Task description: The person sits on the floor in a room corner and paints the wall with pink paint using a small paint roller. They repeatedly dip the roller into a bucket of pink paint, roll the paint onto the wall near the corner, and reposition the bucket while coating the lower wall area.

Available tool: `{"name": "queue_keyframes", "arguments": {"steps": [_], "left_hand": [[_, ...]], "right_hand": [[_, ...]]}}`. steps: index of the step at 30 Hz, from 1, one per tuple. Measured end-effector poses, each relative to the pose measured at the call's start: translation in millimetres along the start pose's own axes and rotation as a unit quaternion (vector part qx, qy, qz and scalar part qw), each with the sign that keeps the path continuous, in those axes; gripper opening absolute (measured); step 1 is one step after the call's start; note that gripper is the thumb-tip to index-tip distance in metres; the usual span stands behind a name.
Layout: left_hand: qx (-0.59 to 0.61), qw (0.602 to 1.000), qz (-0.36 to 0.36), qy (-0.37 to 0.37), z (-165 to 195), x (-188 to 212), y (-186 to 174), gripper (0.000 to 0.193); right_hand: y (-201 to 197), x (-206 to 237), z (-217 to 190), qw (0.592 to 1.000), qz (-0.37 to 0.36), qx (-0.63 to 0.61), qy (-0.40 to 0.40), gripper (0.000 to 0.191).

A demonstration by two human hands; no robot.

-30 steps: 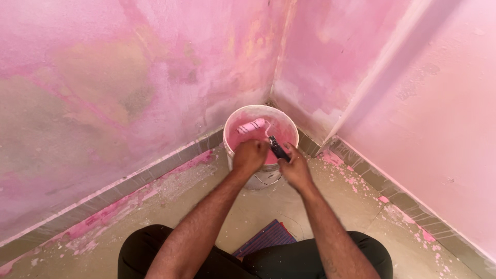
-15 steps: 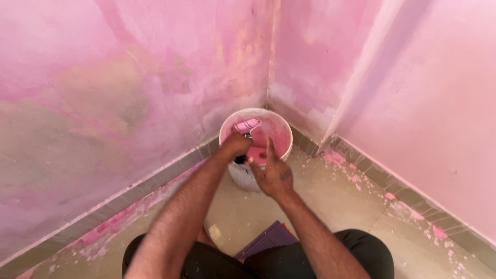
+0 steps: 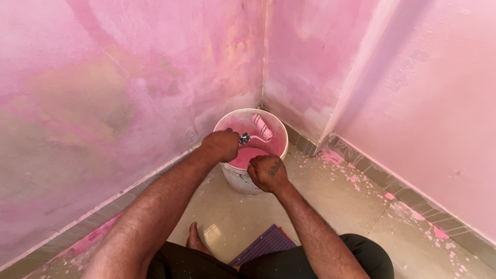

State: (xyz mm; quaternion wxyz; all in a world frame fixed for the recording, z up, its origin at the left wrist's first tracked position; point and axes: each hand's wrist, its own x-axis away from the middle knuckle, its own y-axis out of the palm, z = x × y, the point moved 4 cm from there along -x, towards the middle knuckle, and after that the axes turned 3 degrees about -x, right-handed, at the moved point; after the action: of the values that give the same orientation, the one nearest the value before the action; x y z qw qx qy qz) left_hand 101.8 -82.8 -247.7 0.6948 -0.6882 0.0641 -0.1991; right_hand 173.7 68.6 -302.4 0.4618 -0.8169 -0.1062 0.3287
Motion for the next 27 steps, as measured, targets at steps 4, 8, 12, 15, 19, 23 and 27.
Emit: {"name": "queue_keyframes", "arguments": {"steps": [4,8,12,15,19,23,27], "left_hand": [[0.02,0.999,0.015,0.023,-2.3,-14.9,15.3,0.03],[0.09,0.996,-0.022,-0.016,1.2,-35.7,25.5,0.026],[0.096,0.992,-0.065,-0.051,3.5,-62.8,32.9,0.024],[0.102,0.99,-0.083,-0.055,1.1,-79.6,42.3,0.026],[0.123,0.984,-0.108,-0.068,0.6,-88.4,60.1,0.03],[0.135,0.985,-0.078,-0.07,1.1,-83.2,55.4,0.03],[0.132,0.987,-0.05,-0.074,-8.2,-74.1,23.0,0.025]], "right_hand": [[-0.6,-11.1,-1.6,0.997,0.04,0.028,-0.067,0.039],[15.9,-28.0,8.4,0.999,-0.043,0.013,0.009,0.046],[24.9,-34.3,18.8,0.998,-0.055,0.011,0.015,0.043],[30.4,-37.9,22.7,0.999,-0.045,0.025,0.004,0.043],[33.5,-37.0,23.3,0.999,-0.038,0.015,0.006,0.042],[32.6,-37.3,22.4,0.999,-0.04,0.016,0.005,0.043],[31.7,-34.7,17.7,0.998,-0.054,0.034,0.008,0.043]]}}
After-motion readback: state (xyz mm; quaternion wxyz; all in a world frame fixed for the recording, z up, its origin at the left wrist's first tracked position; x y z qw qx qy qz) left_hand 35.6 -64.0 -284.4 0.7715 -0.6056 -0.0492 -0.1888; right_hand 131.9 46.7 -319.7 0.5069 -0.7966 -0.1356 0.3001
